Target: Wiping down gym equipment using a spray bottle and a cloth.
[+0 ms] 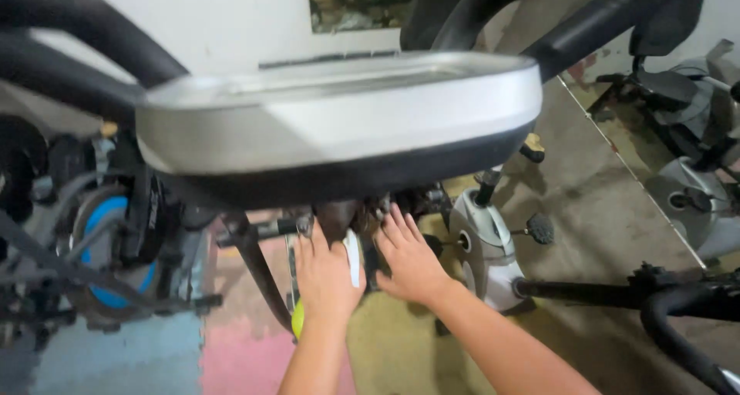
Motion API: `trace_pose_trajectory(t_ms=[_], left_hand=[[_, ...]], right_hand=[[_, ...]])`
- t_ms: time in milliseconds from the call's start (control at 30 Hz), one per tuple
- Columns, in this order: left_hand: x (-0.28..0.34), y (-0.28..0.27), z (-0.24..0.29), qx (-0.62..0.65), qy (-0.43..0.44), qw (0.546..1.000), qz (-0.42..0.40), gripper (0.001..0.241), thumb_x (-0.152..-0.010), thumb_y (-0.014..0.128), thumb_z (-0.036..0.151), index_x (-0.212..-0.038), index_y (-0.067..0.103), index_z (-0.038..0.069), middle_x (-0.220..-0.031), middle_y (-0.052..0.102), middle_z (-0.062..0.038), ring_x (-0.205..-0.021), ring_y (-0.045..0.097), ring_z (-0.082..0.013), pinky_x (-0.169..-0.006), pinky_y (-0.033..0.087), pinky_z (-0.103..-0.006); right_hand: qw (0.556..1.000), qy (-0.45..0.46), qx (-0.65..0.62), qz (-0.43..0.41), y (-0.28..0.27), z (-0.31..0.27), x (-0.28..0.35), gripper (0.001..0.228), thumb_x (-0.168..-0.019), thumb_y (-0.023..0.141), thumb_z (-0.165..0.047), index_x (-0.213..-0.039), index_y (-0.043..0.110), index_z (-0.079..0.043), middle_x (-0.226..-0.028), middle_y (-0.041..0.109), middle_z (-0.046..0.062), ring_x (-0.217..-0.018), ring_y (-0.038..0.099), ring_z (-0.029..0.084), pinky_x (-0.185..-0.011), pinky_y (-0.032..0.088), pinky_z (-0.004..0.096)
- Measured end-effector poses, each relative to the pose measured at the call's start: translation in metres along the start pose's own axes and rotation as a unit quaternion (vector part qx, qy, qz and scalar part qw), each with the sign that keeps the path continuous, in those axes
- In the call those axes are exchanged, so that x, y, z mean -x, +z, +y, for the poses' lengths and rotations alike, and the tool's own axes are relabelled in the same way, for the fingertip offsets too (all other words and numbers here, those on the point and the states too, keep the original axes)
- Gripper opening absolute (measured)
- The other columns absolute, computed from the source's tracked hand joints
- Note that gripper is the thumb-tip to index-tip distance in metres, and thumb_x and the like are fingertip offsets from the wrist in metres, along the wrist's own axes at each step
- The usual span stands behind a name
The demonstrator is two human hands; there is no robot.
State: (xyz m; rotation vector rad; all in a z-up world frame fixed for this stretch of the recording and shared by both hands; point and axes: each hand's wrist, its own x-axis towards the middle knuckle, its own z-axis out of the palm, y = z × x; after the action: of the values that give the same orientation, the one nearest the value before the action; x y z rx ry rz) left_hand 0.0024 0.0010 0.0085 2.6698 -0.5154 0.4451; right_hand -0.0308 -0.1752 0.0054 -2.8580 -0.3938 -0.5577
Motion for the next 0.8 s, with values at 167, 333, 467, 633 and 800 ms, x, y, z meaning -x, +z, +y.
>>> trace_pose_trajectory(t_ms=[167,333,467,633,800], left_hand=[[-0.001,-0.010,0.000,-0.007,-0.003,0.996,-0.083,0.044,-0.067,0.076,0.025,-0.099,0.071,-0.005,-0.145,0.043,-0.034,-0.131,0.045,-0.0516,-0.118,0.026,-0.0534],[0.003,0.017,-0.006,-0.026,0.012,0.997,-0.069,0.028,-0.075,0.071,0.020,-0.093,0.072,0.000,-0.155,0.031,-0.042,-0.136,0.040,-0.0539,-0.117,0.024,-0.0569],[0.007,0.023,-0.008,-0.074,0.048,0.996,-0.019,0.020,-0.079,0.067,0.013,-0.093,0.071,-0.001,-0.155,0.032,-0.041,-0.140,0.039,-0.0541,-0.118,0.026,-0.0550],[0.000,-0.012,0.010,-0.056,0.025,0.989,-0.134,0.037,-0.070,0.073,0.022,-0.099,0.069,-0.001,-0.155,0.024,-0.045,-0.144,0.029,-0.0579,-0.117,0.021,-0.0567],[0.001,-0.001,0.003,-0.051,0.034,0.993,-0.102,0.037,-0.070,0.074,0.023,-0.098,0.069,-0.001,-0.156,0.025,-0.044,-0.143,0.032,-0.0572,-0.117,0.022,-0.0569]], right_hand=[[0.999,-0.006,0.006,0.038,0.034,0.012,-0.021,0.064,-0.079,0.071,-0.024,-0.131,0.052,0.009,-0.146,0.049,0.034,-0.148,0.034,0.044,-0.123,0.024,0.055],[0.992,0.120,-0.023,0.041,0.056,0.019,-0.068,0.041,-0.083,0.064,-0.021,-0.120,0.070,-0.005,-0.129,0.064,0.022,-0.127,0.051,0.044,-0.111,0.037,0.052],[0.982,0.161,-0.055,-0.084,0.011,0.003,-0.080,0.037,-0.080,0.066,-0.025,-0.113,0.069,-0.009,-0.120,0.066,0.017,-0.120,0.057,0.037,-0.104,0.045,0.047],[0.978,0.048,-0.025,0.203,0.073,0.019,-0.042,0.028,-0.087,0.066,-0.016,-0.113,0.069,-0.006,-0.107,0.065,0.010,-0.111,0.057,0.033,-0.101,0.047,0.052],[0.976,0.054,0.057,0.205,0.059,0.024,-0.059,0.026,-0.074,0.068,-0.020,-0.096,0.069,-0.006,-0.109,0.065,0.013,-0.111,0.059,0.034,-0.088,0.048,0.048]])
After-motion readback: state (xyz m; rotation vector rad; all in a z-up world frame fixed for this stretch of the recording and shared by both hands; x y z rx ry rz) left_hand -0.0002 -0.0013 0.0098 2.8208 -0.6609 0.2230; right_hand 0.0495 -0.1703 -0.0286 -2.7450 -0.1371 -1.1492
